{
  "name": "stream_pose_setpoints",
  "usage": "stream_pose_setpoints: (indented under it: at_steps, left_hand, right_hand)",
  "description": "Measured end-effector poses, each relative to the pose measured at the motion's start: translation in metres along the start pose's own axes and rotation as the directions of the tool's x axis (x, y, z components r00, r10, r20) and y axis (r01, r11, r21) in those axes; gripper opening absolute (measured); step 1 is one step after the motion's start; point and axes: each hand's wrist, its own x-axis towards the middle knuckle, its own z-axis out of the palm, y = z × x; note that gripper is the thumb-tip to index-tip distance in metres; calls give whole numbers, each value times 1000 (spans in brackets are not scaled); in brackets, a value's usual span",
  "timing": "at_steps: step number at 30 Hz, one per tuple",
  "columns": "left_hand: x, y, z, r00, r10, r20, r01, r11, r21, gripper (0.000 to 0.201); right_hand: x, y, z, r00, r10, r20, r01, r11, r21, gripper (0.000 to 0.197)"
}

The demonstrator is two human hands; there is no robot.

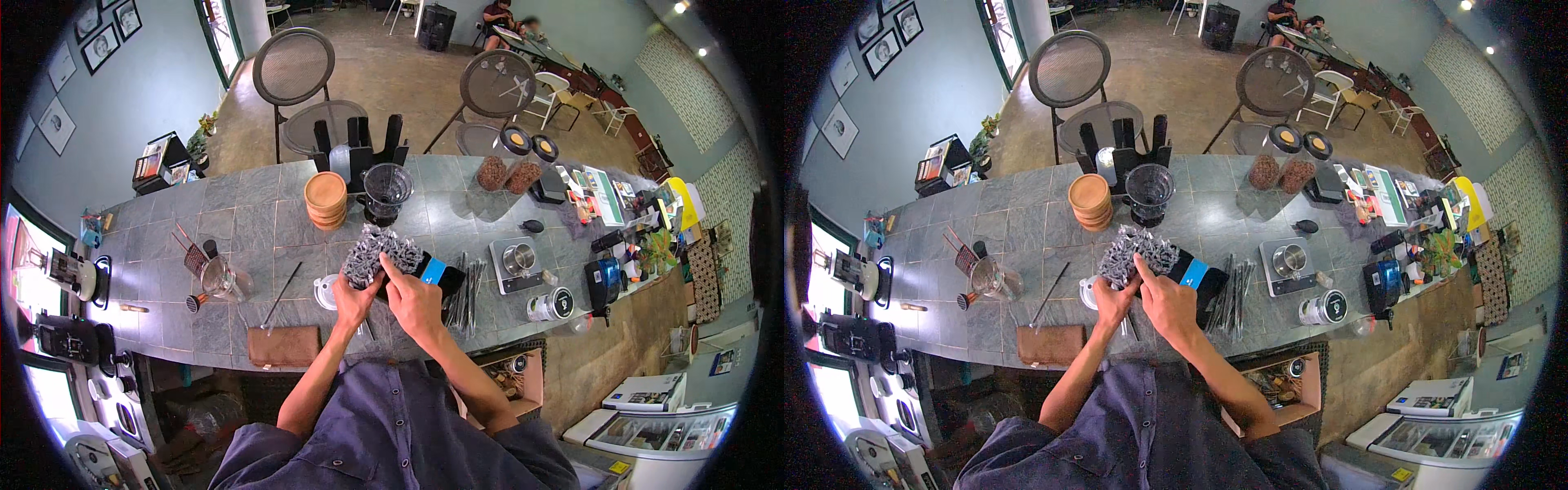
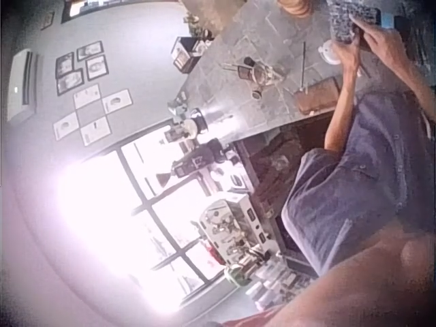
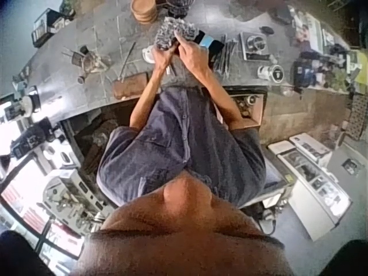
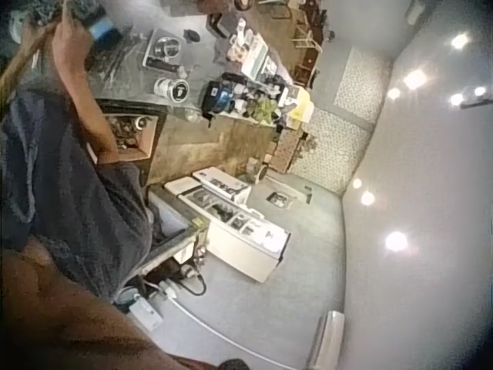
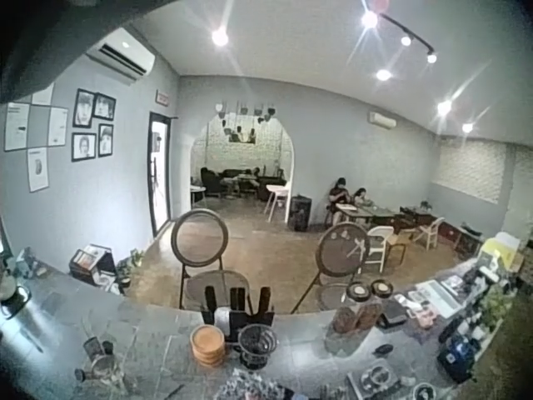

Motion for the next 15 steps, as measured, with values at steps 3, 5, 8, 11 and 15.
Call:
stream_pose_setpoints:
  at_steps: [3, 5, 8, 11, 15]
  left_hand:
    - [1, -1, -1, 1000, 5, 6, -5, 1000, 5, 46]
    - [0, 5, -1, 1000, -4, 7, 4, 1000, 13, 46]
    - [-1, 9, -1, 1000, -3, 17, 2, 1000, 23, 45]
    - [-3, 8, -1, 1000, 10, -8, -10, 1000, 16, 44]
    - [-2, 9, 0, 1000, 0, 10, 0, 1000, 9, 44]
  right_hand:
    - [4, -3, -7, 1000, -11, -9, 11, 998, 64, 59]
    - [3, -2, -10, 1000, -6, -8, 7, 995, 101, 57]
    - [1, 1, -7, 999, -35, 11, 34, 996, 84, 56]
    - [3, 0, -6, 999, -40, 5, 40, 996, 85, 54]
    - [6, 2, -3, 998, -57, -9, 57, 996, 66, 51]
